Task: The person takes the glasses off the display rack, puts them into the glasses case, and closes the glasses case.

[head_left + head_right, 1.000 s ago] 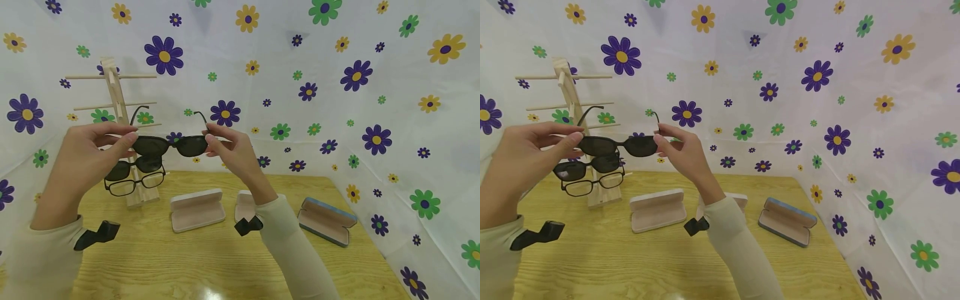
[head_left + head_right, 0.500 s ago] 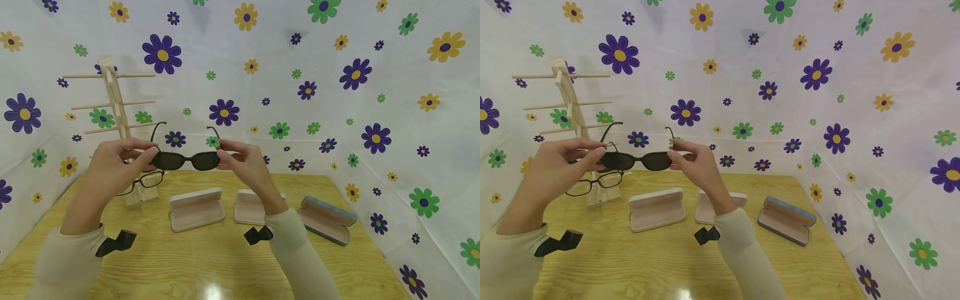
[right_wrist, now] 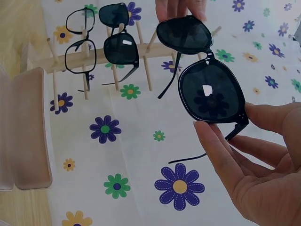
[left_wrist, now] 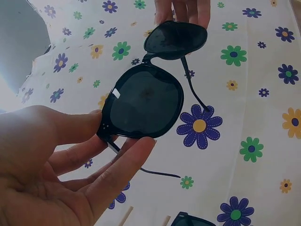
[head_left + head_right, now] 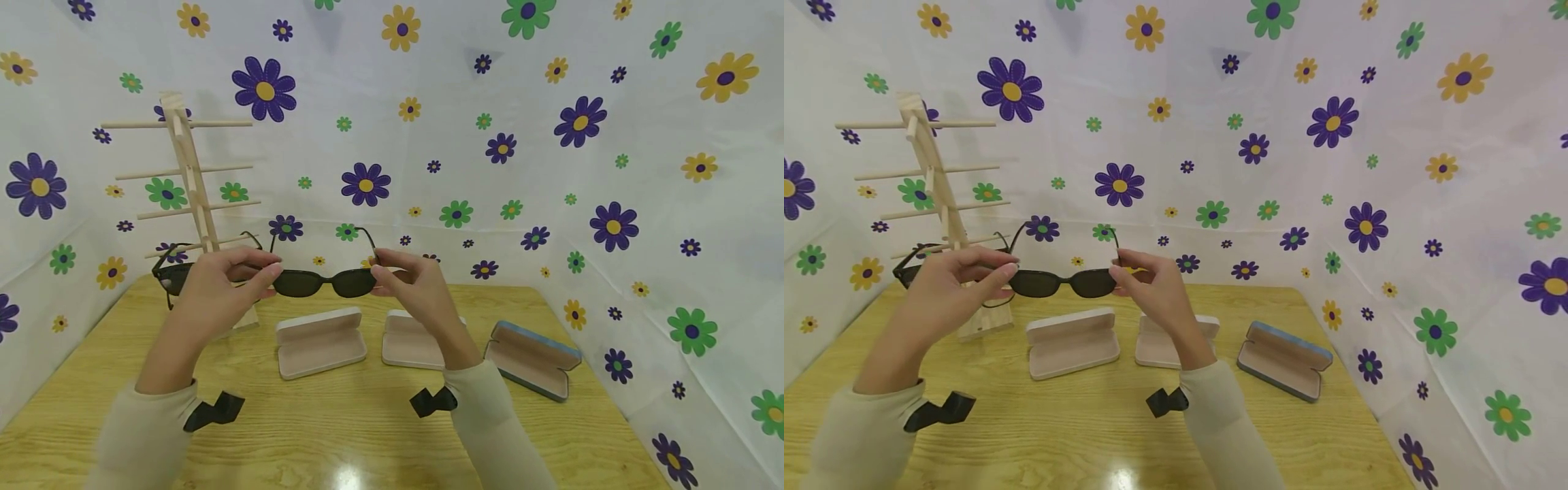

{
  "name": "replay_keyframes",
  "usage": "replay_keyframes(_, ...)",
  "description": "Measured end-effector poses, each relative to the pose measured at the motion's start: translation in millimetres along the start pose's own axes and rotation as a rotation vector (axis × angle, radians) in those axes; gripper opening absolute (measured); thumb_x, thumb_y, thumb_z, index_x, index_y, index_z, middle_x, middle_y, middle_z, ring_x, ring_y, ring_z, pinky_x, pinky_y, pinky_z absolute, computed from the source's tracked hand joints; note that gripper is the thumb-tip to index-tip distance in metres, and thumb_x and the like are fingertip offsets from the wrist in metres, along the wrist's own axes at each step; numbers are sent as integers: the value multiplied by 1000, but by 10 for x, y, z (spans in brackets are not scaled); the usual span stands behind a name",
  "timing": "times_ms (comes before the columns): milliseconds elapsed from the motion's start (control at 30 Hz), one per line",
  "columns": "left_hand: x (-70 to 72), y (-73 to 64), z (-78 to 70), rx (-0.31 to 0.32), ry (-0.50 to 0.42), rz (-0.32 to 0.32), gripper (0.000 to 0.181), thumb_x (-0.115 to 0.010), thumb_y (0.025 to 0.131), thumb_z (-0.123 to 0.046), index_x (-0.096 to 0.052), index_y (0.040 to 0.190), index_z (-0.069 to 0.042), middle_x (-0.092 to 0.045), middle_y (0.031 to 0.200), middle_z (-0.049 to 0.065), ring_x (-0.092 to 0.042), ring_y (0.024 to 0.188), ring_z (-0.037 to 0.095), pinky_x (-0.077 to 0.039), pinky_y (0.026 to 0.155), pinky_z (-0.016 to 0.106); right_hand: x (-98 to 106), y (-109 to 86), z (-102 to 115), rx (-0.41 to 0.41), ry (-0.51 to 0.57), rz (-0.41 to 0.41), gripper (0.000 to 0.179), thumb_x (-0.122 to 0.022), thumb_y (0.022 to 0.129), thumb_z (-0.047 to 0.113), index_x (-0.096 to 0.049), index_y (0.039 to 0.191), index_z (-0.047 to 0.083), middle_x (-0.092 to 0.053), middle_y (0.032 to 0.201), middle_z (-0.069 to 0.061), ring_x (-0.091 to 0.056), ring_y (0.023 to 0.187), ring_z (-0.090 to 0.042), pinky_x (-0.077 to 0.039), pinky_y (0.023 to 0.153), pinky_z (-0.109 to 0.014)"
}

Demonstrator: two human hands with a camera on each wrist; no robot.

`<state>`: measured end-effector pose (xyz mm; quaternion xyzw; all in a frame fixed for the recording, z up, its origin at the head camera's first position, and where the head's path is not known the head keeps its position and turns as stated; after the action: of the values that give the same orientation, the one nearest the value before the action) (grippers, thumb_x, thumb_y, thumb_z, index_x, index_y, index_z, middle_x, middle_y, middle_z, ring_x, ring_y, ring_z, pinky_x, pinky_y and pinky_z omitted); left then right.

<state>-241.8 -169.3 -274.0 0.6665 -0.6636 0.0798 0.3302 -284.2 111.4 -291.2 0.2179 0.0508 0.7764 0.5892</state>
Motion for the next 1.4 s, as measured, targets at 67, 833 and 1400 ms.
replay_keyframes(67,-45,-6,26,25,-8,11,34,-64,103,-34,-72,124,-8,-76,115,17,-73,78,-4,-54,71,15,13,-26,-37,-9,-6,-4,43,-66,101,16,-61,141,1,-66,137,-23,-78,96,-34,-61,89,-34)
replay_keyframes(833,-571,-30,222,53,-86,94,26,-66,103,-24,-72,123,-8,-68,131,14,-78,96,25,-58,76,25,194,-305,-370,-116,-11,-24,46,-68,100,16,-60,142,-1,-66,137,-22,-74,110,-33,-63,86,-36)
replay_keyframes(1400,-801,-58,284,37,-121,111,23,-68,101,-17,-74,118,-4,-70,125,18,-78,91,26,-60,75,31,266,-423,-514,-177,-12,-9,48,-68,100,14,-56,145,-2,-64,136,-25,-72,114,-39,-62,87,-35)
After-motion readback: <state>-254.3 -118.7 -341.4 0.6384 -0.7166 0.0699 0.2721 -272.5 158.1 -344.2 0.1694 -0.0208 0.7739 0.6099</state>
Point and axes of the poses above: each hand's wrist, its own y-axis towards the middle knuckle, its own x-axis out of the back of the hand, z = x × y, the point moved 4 cm from there along y, towards the middle knuckle
